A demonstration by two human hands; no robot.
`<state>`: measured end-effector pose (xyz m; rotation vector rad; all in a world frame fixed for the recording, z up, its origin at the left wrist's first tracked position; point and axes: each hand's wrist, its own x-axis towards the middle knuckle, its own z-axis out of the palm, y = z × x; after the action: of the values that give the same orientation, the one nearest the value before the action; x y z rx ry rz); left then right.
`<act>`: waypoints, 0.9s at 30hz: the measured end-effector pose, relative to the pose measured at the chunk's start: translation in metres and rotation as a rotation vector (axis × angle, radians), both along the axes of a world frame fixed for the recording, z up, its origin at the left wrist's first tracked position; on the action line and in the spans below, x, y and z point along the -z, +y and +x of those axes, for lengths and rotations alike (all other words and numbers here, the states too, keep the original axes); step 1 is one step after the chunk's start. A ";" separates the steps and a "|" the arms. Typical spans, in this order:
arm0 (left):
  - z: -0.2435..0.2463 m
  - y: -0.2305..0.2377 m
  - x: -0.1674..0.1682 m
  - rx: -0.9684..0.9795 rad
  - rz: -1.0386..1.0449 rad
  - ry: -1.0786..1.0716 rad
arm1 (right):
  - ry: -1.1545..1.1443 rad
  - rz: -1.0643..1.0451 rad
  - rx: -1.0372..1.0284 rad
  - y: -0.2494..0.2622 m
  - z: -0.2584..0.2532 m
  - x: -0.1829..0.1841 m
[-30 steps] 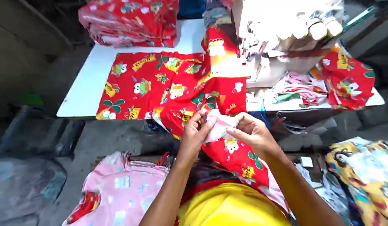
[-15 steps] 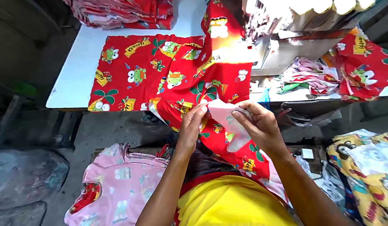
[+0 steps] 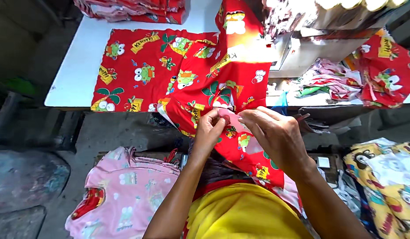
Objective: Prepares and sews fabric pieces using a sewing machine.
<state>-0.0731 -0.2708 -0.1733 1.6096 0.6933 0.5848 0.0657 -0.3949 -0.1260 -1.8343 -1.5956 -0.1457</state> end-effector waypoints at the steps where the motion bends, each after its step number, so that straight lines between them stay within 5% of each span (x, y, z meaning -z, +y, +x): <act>1: -0.001 0.001 0.001 -0.018 0.038 0.016 | 0.000 -0.005 0.002 0.000 0.000 0.000; 12: -0.006 0.006 0.002 0.039 -0.068 -0.047 | -0.040 -0.042 0.028 -0.001 0.005 -0.009; 23: -0.009 0.006 0.008 -0.071 0.197 0.084 | -0.060 -0.067 0.009 0.000 0.005 -0.015; 27: -0.013 0.006 0.010 -0.050 0.084 0.047 | -0.061 -0.068 0.004 0.001 0.005 -0.017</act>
<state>-0.0859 -0.2647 -0.1835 1.6929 0.7542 0.6215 0.0711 -0.3938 -0.1088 -1.9017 -1.6570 -0.1526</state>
